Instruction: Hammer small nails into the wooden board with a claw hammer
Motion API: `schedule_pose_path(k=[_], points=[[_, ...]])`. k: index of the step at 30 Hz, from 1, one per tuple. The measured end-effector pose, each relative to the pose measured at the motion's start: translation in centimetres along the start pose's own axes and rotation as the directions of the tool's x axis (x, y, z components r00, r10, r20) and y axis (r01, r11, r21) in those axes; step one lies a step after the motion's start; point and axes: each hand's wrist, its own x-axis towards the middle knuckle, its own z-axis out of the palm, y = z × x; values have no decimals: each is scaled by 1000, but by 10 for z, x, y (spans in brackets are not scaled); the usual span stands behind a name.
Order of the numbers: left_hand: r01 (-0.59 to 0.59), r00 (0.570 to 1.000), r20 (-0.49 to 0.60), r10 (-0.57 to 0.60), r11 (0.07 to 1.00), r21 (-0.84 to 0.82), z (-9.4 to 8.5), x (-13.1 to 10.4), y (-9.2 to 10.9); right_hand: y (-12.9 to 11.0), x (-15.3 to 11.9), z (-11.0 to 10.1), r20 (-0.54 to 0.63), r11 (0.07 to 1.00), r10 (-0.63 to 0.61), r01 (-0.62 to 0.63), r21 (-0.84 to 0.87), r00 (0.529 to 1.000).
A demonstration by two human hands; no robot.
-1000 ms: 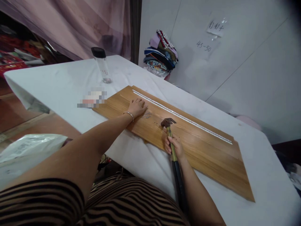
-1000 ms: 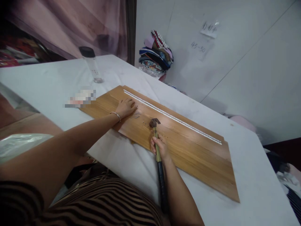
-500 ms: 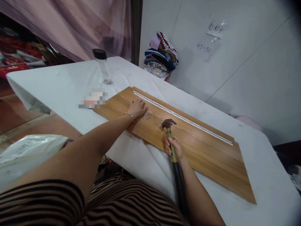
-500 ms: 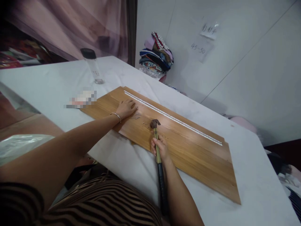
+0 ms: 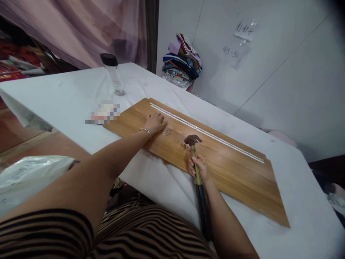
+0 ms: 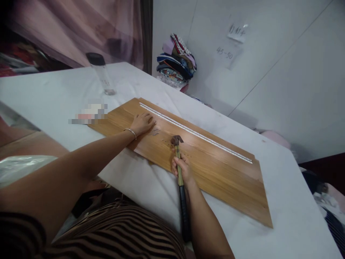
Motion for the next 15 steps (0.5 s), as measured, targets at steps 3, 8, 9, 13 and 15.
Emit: schedule_pose_path(k=[3, 8, 9, 13, 15], points=[[-3, 1000, -6, 3, 1000, 3, 0, 0, 0, 1, 0, -1, 14, 1000, 8, -8, 0, 1000], [5, 1000, 5, -5, 1000, 7, 0, 0, 0, 0, 2, -2, 40, 998, 52, -51, -38, 998], [8, 1000, 9, -8, 1000, 5, 0, 0, 0, 0, 2, -2, 39, 998, 50, -48, -39, 998], [15, 1000, 26, -15, 1000, -12, -1, 0, 1, 1, 0, 1, 20, 1000, 13, -12, -28, 1000], [12, 1000, 26, -11, 1000, -16, -2, 0, 1, 0, 0, 2, 9, 999, 10, -10, -36, 1000]])
